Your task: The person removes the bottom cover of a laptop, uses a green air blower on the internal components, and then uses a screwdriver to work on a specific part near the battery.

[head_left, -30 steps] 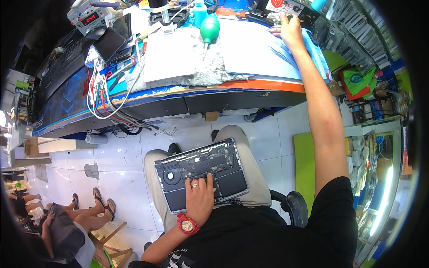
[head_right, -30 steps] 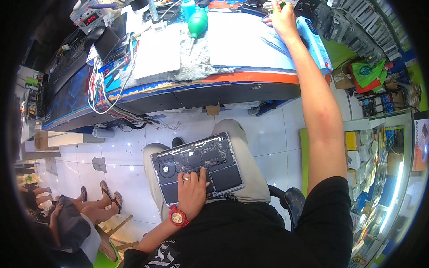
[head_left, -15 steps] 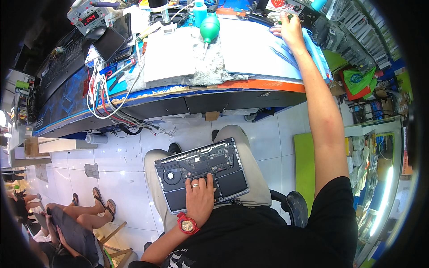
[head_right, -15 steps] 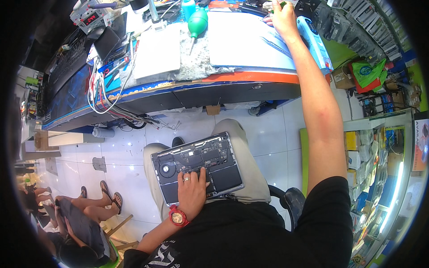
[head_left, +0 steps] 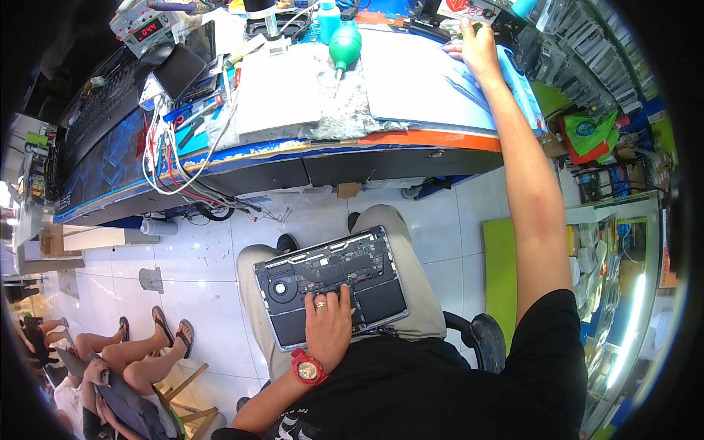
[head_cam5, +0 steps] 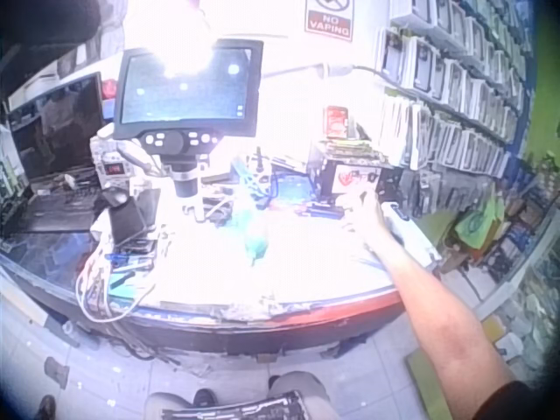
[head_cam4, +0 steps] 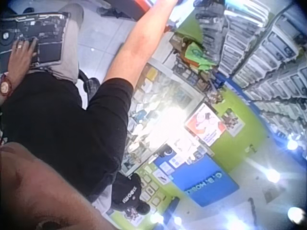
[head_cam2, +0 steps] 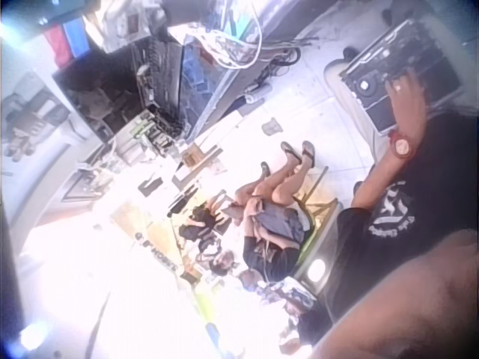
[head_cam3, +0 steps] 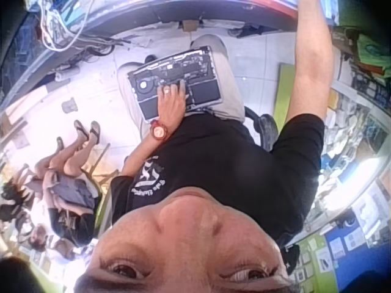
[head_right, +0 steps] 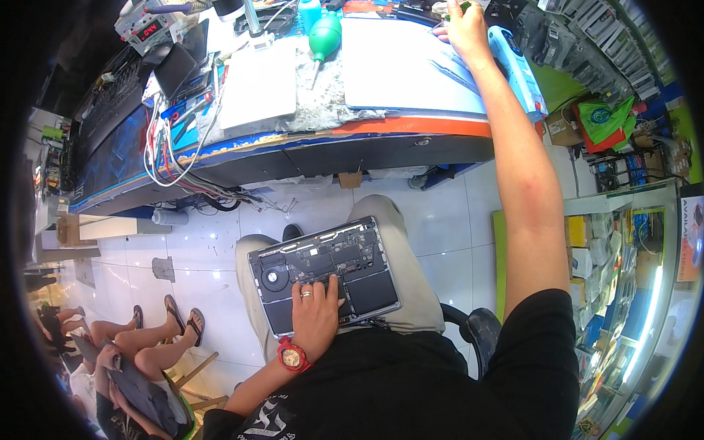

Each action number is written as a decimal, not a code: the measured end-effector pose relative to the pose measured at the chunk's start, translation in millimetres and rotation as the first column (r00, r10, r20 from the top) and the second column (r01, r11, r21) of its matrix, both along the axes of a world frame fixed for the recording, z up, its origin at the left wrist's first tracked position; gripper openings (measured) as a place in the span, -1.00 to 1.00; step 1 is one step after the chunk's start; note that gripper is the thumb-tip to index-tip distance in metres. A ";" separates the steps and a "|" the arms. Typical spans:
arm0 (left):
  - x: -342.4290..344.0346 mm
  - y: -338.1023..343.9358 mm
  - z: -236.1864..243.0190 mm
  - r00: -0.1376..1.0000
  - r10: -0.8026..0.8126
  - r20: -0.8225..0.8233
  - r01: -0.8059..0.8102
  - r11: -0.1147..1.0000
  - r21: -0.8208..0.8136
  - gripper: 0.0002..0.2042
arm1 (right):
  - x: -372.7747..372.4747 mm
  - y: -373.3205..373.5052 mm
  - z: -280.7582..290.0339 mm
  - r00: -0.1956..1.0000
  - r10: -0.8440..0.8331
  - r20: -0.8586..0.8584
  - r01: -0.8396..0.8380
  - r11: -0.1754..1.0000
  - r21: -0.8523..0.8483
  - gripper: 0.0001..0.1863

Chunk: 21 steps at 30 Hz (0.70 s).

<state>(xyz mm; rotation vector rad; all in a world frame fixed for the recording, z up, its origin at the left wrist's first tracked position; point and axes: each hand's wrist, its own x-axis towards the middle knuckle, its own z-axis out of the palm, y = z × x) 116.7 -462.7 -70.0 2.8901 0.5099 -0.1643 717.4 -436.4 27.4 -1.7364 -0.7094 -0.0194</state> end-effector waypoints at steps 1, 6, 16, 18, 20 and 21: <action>0.0 0.1 0.0 1.000 0.000 0.001 0.000 1.000 0.000 -0.51 | -1.4 0.8 0.5 1.000 -0.012 -0.002 0.012 1.000 0.002 -0.49; 0.4 0.5 1.9 1.000 -0.005 0.002 0.005 1.000 0.009 -0.51 | -12.2 2.8 7.3 0.999 -0.026 -0.035 0.025 1.000 -0.005 -0.49; 0.7 1.0 2.1 0.999 -0.018 0.030 0.018 1.000 0.014 -0.51 | -11.7 -7.1 15.6 0.999 0.032 0.025 -0.035 0.992 0.123 -0.51; 2.6 1.5 1.6 1.000 -0.021 0.020 0.020 1.000 0.017 -0.50 | -16.8 -13.5 19.4 0.998 0.049 0.029 -0.052 0.992 0.118 -0.52; 1.6 0.8 -0.8 1.000 -0.019 0.007 0.019 1.000 0.016 -0.50 | -52.6 -15.4 25.9 0.999 -0.018 0.028 0.012 0.979 0.202 -0.61; -0.2 0.1 -3.4 1.000 -0.011 0.006 0.011 1.000 0.022 -0.50 | -80.7 -15.5 32.8 0.999 -0.043 0.022 0.036 0.969 0.245 -0.65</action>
